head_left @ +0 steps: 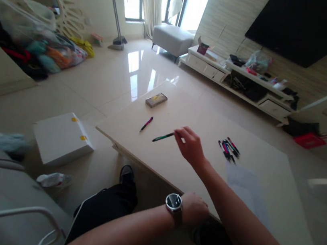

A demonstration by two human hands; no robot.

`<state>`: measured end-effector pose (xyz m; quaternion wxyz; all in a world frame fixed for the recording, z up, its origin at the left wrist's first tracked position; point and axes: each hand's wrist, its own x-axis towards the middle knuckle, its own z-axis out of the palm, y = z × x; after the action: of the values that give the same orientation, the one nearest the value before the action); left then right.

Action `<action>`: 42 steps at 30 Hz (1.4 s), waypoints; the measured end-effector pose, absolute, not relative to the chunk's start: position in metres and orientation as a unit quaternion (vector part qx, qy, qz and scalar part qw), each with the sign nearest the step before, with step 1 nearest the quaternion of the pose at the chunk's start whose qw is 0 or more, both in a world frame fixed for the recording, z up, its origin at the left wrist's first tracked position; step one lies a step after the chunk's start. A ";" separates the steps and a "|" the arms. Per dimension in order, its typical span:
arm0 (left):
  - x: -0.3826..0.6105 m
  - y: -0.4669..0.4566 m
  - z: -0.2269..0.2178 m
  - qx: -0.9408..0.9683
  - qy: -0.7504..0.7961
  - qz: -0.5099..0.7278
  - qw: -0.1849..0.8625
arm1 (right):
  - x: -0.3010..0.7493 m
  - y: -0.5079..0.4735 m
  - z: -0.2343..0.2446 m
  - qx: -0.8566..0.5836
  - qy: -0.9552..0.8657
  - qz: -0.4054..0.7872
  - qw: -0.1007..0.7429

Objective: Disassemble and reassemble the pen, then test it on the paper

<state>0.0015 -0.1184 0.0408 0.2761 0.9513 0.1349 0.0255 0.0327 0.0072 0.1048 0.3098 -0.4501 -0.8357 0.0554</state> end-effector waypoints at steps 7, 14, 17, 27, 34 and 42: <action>0.001 -0.094 0.036 0.904 0.166 -0.052 0.390 | 0.193 -0.093 0.052 -0.705 -0.519 0.199 0.442; 0.004 -0.073 0.041 0.827 0.174 0.071 0.530 | 0.219 -0.101 0.040 -0.714 -0.517 0.264 0.390; 0.011 -0.069 0.046 0.771 0.217 0.030 0.598 | 0.223 -0.091 0.044 -0.715 -0.542 0.246 0.367; 0.026 -0.049 0.037 0.641 0.231 0.050 0.730 | 0.221 -0.074 0.051 -0.702 -0.556 0.228 0.382; 0.012 -0.008 0.036 0.715 0.379 0.288 0.512 | 0.207 -0.070 0.053 -0.652 -0.477 0.381 0.449; 0.014 -0.014 0.044 0.830 0.362 0.168 0.389 | 0.202 -0.074 0.047 -0.638 -0.465 0.456 0.411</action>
<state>0.0140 -0.0141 0.0442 0.3893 0.8303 0.3615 0.1682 0.2023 -0.0745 0.0468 0.4106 -0.6382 -0.4652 0.4557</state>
